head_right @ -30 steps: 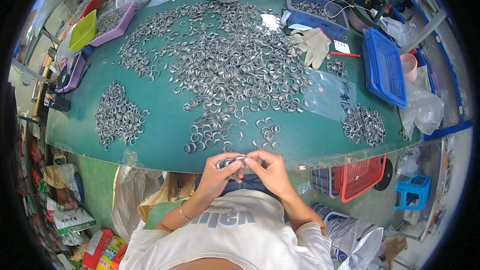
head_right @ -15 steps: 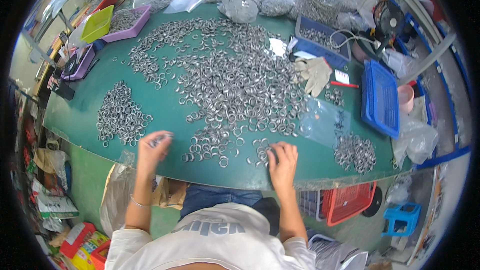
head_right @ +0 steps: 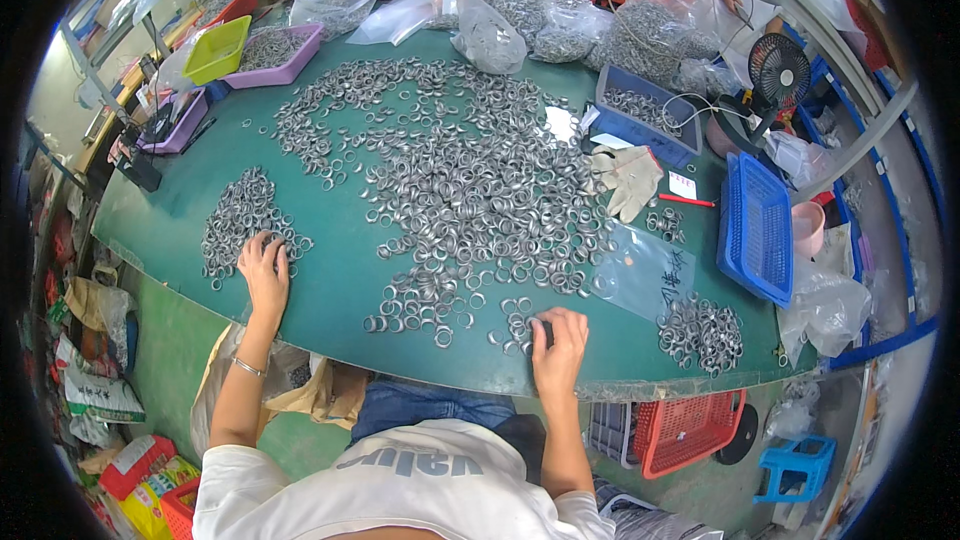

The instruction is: The person sorts through a large pile of decorative metal rings on a table, picking them up one by one by hand and placing them into smaller sorted groups or plastic bags.

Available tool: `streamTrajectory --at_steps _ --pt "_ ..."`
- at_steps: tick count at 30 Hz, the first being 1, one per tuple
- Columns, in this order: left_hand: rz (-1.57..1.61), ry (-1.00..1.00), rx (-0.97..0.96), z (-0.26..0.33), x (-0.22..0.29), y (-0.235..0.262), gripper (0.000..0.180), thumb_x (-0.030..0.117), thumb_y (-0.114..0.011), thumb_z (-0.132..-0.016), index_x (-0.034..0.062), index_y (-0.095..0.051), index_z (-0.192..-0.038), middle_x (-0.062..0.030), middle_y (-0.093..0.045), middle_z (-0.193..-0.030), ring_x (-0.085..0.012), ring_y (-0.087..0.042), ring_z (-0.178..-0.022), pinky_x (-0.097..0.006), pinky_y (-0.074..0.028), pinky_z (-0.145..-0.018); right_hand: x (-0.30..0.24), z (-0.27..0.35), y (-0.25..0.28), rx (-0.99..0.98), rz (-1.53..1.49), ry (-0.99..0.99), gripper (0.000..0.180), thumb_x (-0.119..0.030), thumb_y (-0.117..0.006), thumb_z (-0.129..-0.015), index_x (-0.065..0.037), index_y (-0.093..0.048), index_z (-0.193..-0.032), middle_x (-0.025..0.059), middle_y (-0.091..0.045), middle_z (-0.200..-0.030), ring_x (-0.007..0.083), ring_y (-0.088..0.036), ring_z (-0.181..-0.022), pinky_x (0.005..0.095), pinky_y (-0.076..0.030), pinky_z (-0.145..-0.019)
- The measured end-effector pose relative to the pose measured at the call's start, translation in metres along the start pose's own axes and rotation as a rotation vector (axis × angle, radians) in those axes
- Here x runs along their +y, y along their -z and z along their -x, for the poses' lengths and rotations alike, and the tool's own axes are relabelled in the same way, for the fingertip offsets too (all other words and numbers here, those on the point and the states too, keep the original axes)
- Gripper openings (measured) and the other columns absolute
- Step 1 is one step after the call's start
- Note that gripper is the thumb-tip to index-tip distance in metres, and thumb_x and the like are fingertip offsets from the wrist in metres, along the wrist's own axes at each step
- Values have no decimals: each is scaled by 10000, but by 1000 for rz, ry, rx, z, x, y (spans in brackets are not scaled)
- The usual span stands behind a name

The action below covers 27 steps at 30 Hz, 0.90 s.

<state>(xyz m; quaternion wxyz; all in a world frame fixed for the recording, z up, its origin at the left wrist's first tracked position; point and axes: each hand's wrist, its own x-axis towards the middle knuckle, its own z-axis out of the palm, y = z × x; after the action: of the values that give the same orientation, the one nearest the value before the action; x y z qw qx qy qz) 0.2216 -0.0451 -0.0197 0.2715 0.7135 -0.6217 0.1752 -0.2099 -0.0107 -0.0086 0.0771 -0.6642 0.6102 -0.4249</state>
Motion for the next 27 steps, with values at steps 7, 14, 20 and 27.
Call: streamTrajectory --at_steps 7,14,20,27 --pt "69 -27 23 3 -3 4 258 177 -614 -830 65 -590 -1060 -105 -519 -1137 -308 -456 -1118 -525 -230 -1031 -13 -1 7 34 -181 -159 62 36 -660 -768 30 -615 -809 77 -565 -689 135 -511 -576 241 -411 -538" --pt "-5 -72 -152 7 4 13 447 263 -629 -823 92 -495 -1214 -133 -416 -1279 -340 -352 -1235 -609 -163 -1038 -9 3 12 84 -286 -193 58 23 -663 -766 32 -630 -813 84 -604 -723 130 -530 -596 248 -426 -554" --pt "81 -86 -122 0 32 46 410 164 -649 -803 73 -519 -1181 -152 -442 -1260 -351 -394 -1200 -532 -244 -1027 0 12 16 119 -592 -327 66 61 -593 -835 38 -611 -893 28 -587 -825 92 -542 -720 215 -439 -655" --pt "1310 173 -899 49 161 90 391 102 -553 -892 -13 -482 -1258 -112 -574 -1106 -154 -565 -909 -293 -480 -792 -52 26 27 -29 -447 175 118 88 -642 -705 26 -614 -802 135 -636 -766 262 -615 -726 356 -496 -678"
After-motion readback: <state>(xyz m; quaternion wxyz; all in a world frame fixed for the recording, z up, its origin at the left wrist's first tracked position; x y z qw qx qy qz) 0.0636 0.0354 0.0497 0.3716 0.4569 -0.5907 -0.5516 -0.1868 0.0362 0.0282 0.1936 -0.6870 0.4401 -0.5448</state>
